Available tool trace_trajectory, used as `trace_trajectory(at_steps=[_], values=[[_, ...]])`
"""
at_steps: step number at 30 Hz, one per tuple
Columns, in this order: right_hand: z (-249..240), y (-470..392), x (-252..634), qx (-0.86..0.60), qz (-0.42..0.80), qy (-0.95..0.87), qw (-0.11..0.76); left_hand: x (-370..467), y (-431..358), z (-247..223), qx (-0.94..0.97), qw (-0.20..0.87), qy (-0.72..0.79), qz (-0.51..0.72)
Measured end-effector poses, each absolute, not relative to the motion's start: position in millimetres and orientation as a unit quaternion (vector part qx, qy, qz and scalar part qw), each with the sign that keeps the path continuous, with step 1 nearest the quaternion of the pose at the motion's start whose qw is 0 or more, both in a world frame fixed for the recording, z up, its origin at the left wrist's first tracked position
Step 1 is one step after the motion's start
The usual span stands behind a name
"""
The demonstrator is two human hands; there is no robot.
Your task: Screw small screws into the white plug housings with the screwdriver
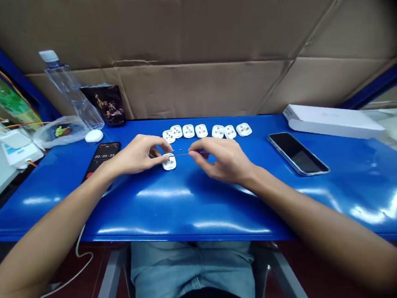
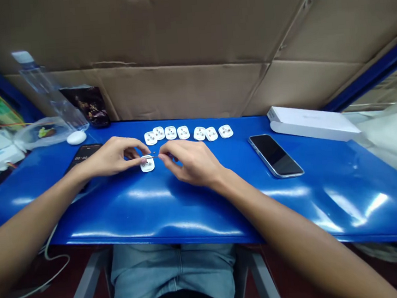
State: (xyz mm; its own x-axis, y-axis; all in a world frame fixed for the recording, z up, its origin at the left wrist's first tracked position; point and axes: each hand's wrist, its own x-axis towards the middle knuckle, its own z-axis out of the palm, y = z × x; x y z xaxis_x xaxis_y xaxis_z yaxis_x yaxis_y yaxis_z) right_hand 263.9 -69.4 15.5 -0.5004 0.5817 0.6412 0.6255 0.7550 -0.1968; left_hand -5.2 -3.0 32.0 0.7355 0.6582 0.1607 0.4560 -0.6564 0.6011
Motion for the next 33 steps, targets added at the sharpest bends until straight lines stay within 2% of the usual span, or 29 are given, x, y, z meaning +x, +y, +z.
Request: trace_trajectory(at_steps=[15,22,26,33], values=[[15,-69,265,-0.35,-0.025,-0.87,0.346,-2,-6,34,0.832,0.406,0.34,0.167],[14,-69,265,-0.32,-0.045,-0.872,0.367,1,-8,34,0.809,0.43,0.372,0.149],[12,-68,265,-0.326,-0.044,-0.877,0.349,3,-8,33,0.789,0.455,0.387,0.142],[13,-69,266,-0.326,-0.058,-0.866,0.375,5,-8,33,0.791,0.436,0.406,0.144]])
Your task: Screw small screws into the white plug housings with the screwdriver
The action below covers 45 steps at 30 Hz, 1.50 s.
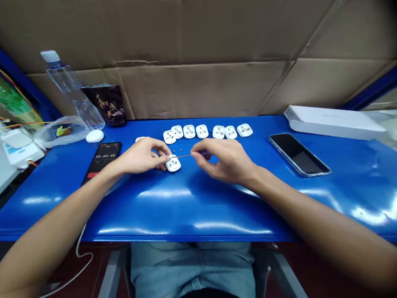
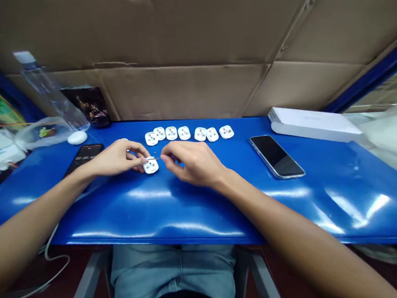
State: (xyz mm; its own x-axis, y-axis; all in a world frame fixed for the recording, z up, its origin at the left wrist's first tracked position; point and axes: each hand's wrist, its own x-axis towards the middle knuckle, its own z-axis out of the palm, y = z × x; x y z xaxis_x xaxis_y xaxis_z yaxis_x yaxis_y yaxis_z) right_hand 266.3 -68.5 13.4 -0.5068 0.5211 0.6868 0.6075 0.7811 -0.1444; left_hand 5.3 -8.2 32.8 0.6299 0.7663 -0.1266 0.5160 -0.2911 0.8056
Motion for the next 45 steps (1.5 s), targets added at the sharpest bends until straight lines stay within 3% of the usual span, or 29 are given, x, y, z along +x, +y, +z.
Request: trace_trajectory(at_steps=[28,45], values=[[12.3,-68.2,267.4,-0.335,-0.038,-0.871,0.357,8.4,-12.8,26.4,0.819,0.367,0.406,0.17],[14.7,-71.1,267.3,-0.362,-0.034,-0.871,0.33,11.4,-14.4,27.7,0.809,0.381,0.413,0.173]])
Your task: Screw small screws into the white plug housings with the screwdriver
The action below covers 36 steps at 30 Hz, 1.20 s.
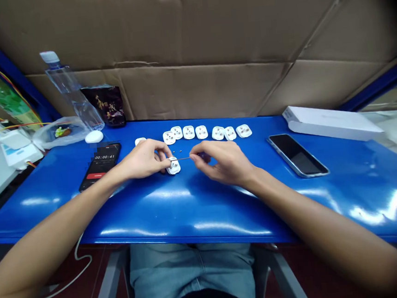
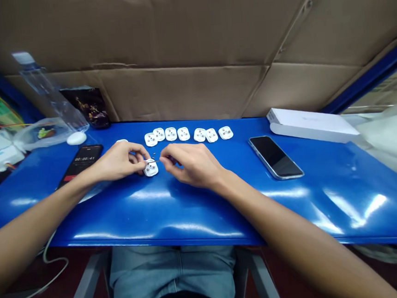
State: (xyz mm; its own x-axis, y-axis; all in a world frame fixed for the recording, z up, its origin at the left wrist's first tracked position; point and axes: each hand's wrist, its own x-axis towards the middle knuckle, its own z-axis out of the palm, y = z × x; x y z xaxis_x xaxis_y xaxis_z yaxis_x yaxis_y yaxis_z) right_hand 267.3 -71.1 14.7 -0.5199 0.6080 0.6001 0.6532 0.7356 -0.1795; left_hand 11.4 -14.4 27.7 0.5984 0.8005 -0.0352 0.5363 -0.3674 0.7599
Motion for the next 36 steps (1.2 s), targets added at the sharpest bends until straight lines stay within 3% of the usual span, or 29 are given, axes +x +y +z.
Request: trace_trajectory(at_steps=[9,21,36], values=[[15,-71,265,-0.328,-0.073,-0.865,0.374,15,-19,28,0.802,0.385,0.422,0.174],[18,-75,261,-0.331,-0.071,-0.868,0.363,16,-19,24,0.798,0.404,0.41,0.179],[32,-89,253,-0.284,-0.194,-0.881,0.324,25,-31,30,0.784,0.431,0.408,0.181]])
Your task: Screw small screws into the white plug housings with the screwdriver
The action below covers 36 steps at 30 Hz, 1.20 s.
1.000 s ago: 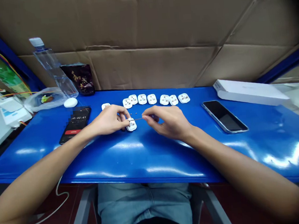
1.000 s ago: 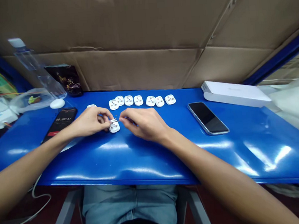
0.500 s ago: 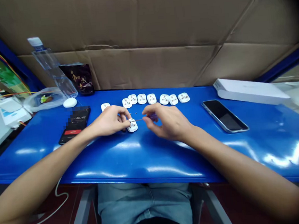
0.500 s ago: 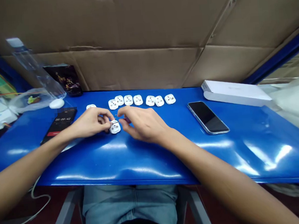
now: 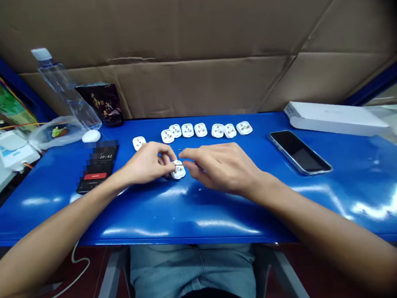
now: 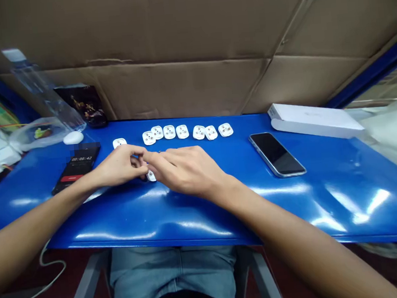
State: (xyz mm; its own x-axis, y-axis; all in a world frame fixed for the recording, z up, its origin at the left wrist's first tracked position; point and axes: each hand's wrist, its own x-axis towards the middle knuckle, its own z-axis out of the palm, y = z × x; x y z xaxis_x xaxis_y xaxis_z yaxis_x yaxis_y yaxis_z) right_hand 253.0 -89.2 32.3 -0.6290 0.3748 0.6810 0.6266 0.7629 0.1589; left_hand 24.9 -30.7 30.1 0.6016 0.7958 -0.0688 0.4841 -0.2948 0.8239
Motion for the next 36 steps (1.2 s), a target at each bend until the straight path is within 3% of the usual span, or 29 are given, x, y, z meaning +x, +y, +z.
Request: trace_trajectory(at_steps=[24,36], values=[[35.7,-85.3,257.0,-0.301,-0.145,-0.887,0.318,22.7,-30.9,26.5,0.799,0.441,0.375,0.162],[30.2,-87.5,257.5,-0.359,-0.222,-0.849,0.317,23.0,-29.9,24.9,0.776,0.472,0.379,0.177]])
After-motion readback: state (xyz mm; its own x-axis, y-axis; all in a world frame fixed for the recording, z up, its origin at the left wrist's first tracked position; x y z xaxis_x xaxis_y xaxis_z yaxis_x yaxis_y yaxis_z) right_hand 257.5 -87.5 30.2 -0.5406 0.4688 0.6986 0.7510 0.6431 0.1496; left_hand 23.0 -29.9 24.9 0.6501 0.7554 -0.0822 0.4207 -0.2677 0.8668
